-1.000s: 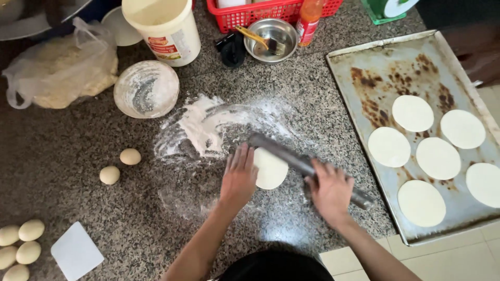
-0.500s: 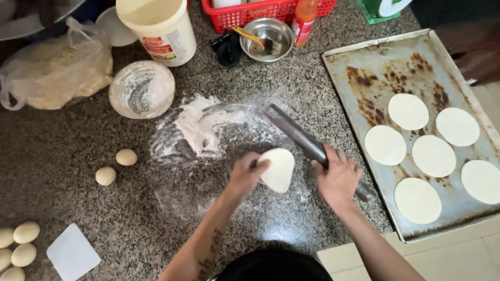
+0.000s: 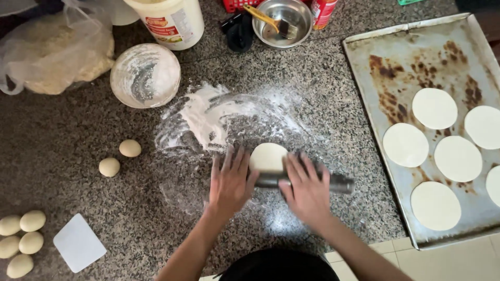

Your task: Rolling out small balls of dough into flat circles using a rolling pin on a floured surface.

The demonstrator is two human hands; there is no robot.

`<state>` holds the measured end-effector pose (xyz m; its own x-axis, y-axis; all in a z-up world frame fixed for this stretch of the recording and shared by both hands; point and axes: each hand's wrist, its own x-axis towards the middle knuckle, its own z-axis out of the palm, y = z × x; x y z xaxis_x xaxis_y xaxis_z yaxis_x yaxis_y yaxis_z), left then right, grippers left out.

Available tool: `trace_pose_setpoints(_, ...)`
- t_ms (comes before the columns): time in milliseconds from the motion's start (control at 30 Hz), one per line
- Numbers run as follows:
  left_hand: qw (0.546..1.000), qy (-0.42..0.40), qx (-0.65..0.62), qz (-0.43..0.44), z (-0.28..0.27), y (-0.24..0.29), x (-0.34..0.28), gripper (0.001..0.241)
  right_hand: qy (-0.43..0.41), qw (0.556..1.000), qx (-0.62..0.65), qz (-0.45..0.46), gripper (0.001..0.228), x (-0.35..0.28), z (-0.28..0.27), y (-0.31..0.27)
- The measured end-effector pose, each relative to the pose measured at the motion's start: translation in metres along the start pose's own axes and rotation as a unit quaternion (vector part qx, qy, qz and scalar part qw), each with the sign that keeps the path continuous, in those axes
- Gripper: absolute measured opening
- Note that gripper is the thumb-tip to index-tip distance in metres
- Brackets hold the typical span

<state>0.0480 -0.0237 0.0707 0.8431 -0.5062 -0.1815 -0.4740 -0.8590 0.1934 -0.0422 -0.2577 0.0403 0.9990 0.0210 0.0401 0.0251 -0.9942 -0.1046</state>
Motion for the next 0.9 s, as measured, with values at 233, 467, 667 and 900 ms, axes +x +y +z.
trace_pose_setpoints(233,0.994,0.073,-0.038,-0.069,-0.022,-0.021,0.123,0.083,-0.091,0.993,0.006,0.07,0.092,0.133,-0.047,0.019)
trace_pose_setpoints(467,0.998,-0.042,0.044,0.004,-0.016,0.007,0.015,0.071,0.071,0.995,-0.063,-0.009,0.078,0.028,0.017,0.01)
trace_pose_setpoints(667,0.998,0.0,0.027,-0.055,-0.032,-0.014,0.109,0.081,-0.119,0.99,-0.006,0.077,0.087,0.135,-0.034,0.016)
trace_pose_setpoints(900,0.996,-0.042,0.083,0.009,-0.05,0.011,0.044,0.071,-0.005,0.999,-0.035,0.027,0.096,0.081,-0.02,0.006)
